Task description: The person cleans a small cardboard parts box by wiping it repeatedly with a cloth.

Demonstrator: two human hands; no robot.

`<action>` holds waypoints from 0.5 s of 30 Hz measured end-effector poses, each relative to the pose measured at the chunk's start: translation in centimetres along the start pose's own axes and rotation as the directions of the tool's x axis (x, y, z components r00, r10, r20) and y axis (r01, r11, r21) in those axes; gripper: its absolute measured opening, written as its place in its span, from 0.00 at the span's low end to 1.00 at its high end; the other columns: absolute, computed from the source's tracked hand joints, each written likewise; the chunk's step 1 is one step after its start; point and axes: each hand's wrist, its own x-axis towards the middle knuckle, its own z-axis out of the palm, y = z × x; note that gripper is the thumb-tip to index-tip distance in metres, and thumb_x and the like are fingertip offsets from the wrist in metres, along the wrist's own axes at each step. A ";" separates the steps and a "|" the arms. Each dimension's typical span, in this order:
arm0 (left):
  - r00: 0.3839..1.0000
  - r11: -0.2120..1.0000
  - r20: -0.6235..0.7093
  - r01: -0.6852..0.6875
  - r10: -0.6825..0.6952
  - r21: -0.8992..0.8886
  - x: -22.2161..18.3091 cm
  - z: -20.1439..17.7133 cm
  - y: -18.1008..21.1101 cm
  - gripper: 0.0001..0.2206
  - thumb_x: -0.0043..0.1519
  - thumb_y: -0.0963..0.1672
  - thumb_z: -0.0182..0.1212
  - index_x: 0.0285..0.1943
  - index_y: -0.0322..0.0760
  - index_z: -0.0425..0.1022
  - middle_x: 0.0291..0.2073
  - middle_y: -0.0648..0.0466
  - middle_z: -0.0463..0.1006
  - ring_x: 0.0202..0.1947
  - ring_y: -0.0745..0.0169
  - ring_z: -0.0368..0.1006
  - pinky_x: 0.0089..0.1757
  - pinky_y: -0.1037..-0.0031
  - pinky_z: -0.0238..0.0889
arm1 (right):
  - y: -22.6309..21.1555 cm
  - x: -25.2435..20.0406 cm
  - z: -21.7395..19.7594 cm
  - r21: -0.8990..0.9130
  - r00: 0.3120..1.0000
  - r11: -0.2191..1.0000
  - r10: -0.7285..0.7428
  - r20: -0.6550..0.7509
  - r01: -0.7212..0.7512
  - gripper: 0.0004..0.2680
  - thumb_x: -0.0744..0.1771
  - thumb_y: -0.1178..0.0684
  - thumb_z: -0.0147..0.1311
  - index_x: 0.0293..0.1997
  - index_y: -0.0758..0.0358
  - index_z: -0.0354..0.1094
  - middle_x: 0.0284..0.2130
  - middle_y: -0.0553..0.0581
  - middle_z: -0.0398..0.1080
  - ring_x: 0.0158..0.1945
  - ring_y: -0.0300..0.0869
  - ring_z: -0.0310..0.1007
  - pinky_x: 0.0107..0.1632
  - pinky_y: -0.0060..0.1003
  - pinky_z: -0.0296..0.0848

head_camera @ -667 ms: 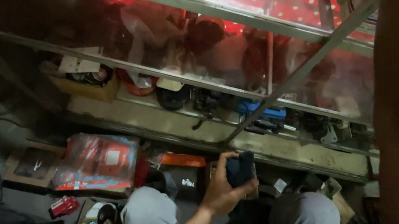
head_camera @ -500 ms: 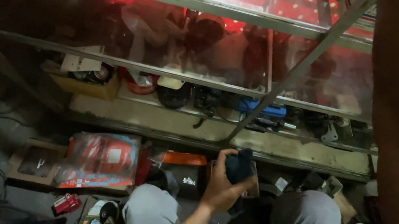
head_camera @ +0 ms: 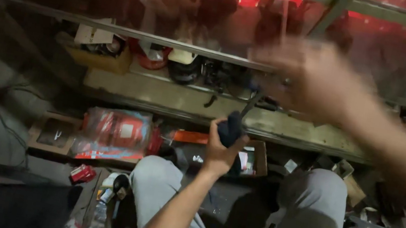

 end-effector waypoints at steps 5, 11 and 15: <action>0.999 0.995 0.008 -0.049 0.050 -0.089 -1.4 -0.3 0.4 0.32 0.67 0.57 0.55 0.72 0.35 0.54 0.59 0.46 0.68 0.58 0.56 0.65 0.60 0.67 0.57 | -2.7 -7.9 17.4 0.729 0.957 0.675 0.124 -0.263 0.113 0.21 0.66 0.47 0.61 0.65 0.60 0.65 0.59 0.62 0.70 0.59 0.52 0.73 0.58 0.44 0.72; 0.923 0.990 0.366 -0.137 0.117 0.029 -2.8 1.2 -2.4 0.42 0.71 0.63 0.32 0.83 0.32 0.40 0.79 0.43 0.47 0.80 0.50 0.41 0.73 0.66 0.34 | -7.0 -10.9 31.9 0.988 0.929 -0.142 0.355 0.107 -0.059 0.23 0.70 0.48 0.56 0.73 0.64 0.51 0.61 0.59 0.65 0.61 0.44 0.64 0.62 0.40 0.66; 0.795 0.917 0.583 -0.344 0.170 0.201 -3.0 -1.0 1.8 0.36 0.75 0.59 0.39 0.84 0.33 0.43 0.83 0.45 0.43 0.84 0.51 0.37 0.76 0.63 0.31 | -5.5 -10.1 32.5 0.849 0.826 -0.527 0.494 0.270 0.037 0.18 0.68 0.52 0.62 0.64 0.64 0.62 0.50 0.54 0.73 0.51 0.41 0.73 0.56 0.40 0.75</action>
